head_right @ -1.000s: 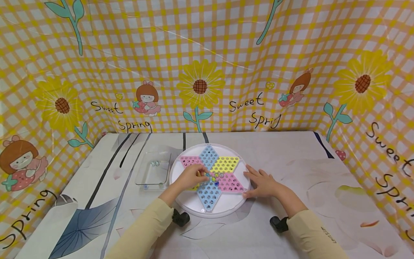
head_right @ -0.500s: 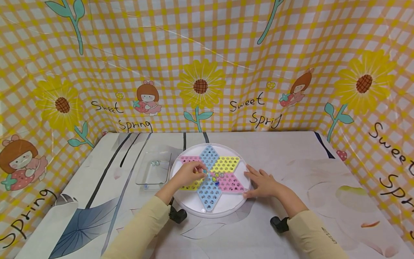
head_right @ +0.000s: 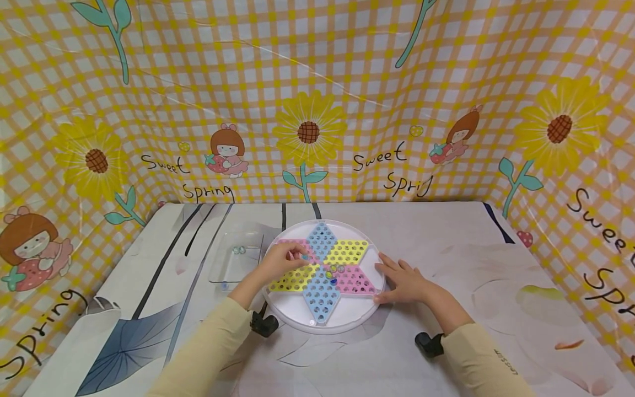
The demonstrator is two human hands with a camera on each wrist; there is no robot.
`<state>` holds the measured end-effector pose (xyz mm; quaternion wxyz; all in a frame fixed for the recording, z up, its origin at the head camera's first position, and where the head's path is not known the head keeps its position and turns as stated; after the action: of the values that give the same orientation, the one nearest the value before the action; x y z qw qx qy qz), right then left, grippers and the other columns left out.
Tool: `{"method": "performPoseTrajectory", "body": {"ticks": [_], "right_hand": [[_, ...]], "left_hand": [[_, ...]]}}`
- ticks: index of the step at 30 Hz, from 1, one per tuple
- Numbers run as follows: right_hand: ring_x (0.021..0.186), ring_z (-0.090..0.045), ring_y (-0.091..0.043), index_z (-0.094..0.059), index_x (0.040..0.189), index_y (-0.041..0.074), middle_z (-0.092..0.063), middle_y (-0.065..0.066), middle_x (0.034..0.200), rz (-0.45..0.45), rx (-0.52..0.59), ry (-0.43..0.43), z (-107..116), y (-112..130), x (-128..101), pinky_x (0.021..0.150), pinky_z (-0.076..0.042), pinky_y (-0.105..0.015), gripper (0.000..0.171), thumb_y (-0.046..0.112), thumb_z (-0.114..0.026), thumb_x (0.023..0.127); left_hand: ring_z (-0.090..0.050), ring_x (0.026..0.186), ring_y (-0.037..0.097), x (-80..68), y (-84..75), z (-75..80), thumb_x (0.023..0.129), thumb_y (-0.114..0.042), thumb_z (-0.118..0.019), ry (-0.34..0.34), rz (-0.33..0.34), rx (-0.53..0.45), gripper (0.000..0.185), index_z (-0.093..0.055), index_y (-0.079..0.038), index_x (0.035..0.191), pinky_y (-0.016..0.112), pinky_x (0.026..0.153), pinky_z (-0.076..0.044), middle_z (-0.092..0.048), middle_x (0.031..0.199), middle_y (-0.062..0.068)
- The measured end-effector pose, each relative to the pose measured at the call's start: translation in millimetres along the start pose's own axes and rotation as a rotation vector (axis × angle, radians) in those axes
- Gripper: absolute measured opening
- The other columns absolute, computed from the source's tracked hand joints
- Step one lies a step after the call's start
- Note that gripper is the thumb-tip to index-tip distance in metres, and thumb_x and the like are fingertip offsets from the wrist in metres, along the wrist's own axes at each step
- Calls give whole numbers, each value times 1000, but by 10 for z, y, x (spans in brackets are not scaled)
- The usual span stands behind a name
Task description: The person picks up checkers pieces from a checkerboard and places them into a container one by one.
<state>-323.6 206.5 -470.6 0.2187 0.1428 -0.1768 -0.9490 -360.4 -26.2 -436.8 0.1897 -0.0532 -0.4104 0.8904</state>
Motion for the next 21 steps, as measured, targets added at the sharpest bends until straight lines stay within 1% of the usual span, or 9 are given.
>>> {"method": "performPoseTrajectory", "body": {"ticks": [5, 11, 14, 18, 21], "right_hand": [[125, -14, -60, -34, 138, 0, -13, -24, 148, -5, 1, 2, -9, -7, 5, 92, -13, -74, 91, 54, -67, 73], [124, -14, -60, -34, 138, -1, -13, -24, 148, -1, 11, 5, -3, 7, -4, 91, -13, -74, 90, 53, -67, 73], [124, -14, -60, -34, 138, -1, -13, -24, 148, 0, 10, 6, -5, 2, -2, 91, -13, -74, 90, 53, -67, 73], [124, -14, -60, -34, 138, 0, -13, -23, 148, -3, 5, 7, -13, -13, 8, 91, -14, -74, 91, 54, -67, 73], [124, -14, -60, -34, 138, -1, -13, -24, 148, -1, 3, 6, -15, -20, 16, 91, -14, -74, 91, 54, -67, 73]], "left_hand": [[-47, 71, 9, -29, 64, 61, 84, -19, -66, -6, 40, -9, 22, -64, -7, 102, 19, 61, -41, -53, 78, -3], [-45, 72, 11, -53, 83, 178, 85, -17, -64, -22, 63, -16, 19, -63, -8, 101, 21, 62, -39, -52, 80, -1], [-44, 69, 12, -46, 75, 243, 85, -15, -64, -37, 44, -18, 19, -62, -6, 101, 21, 60, -38, -53, 80, 1], [-42, 68, 12, -41, 77, 322, 85, -14, -64, -49, 36, -34, 22, -62, -3, 104, 20, 58, -36, -52, 81, 2], [-42, 69, 12, -57, 95, 387, 85, -14, -64, -65, 52, -41, 22, -62, -3, 104, 21, 59, -36, -52, 82, 2]]}}
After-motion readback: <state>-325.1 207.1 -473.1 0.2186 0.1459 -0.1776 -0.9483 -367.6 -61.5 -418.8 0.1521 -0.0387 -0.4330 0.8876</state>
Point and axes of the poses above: each hand's wrist, its own x-axis towards the middle knuckle, its own z-axis out of the back of the hand, y = z × x, the point moved 10 cm from there along x, towards the middle knuckle
